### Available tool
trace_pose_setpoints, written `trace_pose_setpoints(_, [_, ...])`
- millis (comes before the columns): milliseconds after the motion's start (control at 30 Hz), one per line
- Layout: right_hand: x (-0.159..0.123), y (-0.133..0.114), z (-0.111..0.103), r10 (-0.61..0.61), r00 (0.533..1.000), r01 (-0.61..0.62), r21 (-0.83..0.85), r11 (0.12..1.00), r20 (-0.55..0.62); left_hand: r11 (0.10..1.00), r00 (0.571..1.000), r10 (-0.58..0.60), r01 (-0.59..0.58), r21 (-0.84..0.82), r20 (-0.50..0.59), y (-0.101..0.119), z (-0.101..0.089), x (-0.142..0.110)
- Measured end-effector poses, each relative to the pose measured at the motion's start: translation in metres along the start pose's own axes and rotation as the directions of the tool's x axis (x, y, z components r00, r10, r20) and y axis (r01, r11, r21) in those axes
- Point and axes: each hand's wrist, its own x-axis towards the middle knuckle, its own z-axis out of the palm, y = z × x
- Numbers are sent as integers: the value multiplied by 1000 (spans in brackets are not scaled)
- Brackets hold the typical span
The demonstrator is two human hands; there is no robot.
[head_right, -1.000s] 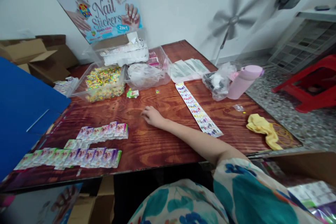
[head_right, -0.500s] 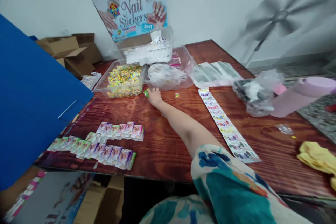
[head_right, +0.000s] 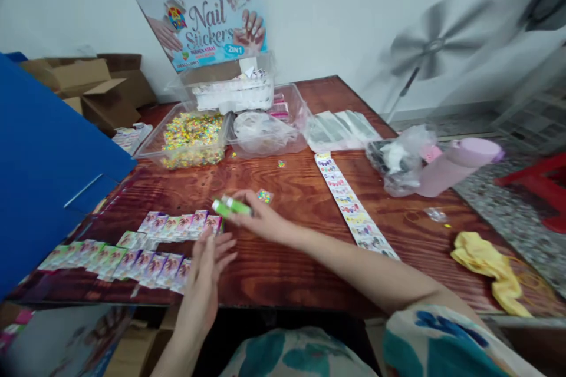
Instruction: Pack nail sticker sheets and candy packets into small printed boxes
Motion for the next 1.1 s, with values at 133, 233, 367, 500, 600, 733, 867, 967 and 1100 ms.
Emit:
trace_pose_setpoints(133, [-72,-26,10,43,995,-38,-51,998,87,985,993,-118,120,-122,27,-30,29,2])
trace_pose_setpoints(233, [-90,-15,3,87,995,-94,-235,967,-38,995,996,-58,62,-73,61,-46,38,4])
trace_pose_setpoints(367, [-101,13,-35,81,997,-75,-496,865,-10,995,999,-53,54,88,-12,-51,26,10])
trace_pose_setpoints(500, [-112,41,-112,87,996,-78,-569,818,-11,988,998,-37,46,147,-59,-50,8,13])
trace_pose_setpoints(600, [-115,66,-177,151,976,-220,-708,671,-160,987,998,-32,39,156,-47,-48,1,9])
trace_pose_setpoints(733, [-117,95,-220,201,972,-227,-735,639,-126,987,999,-48,48,154,1,-45,8,3])
trace_pose_setpoints(867, [-120,107,-218,205,971,-226,-741,632,-122,990,996,-58,50,129,63,-40,23,-2])
trace_pose_setpoints(967, [-118,103,-210,171,968,-252,-740,624,-185,992,993,-63,52,112,97,-38,34,-5])
trace_pose_setpoints(1100, [-112,70,-195,84,965,-243,-723,647,-250,987,982,23,-52,150,186,-27,51,-9])
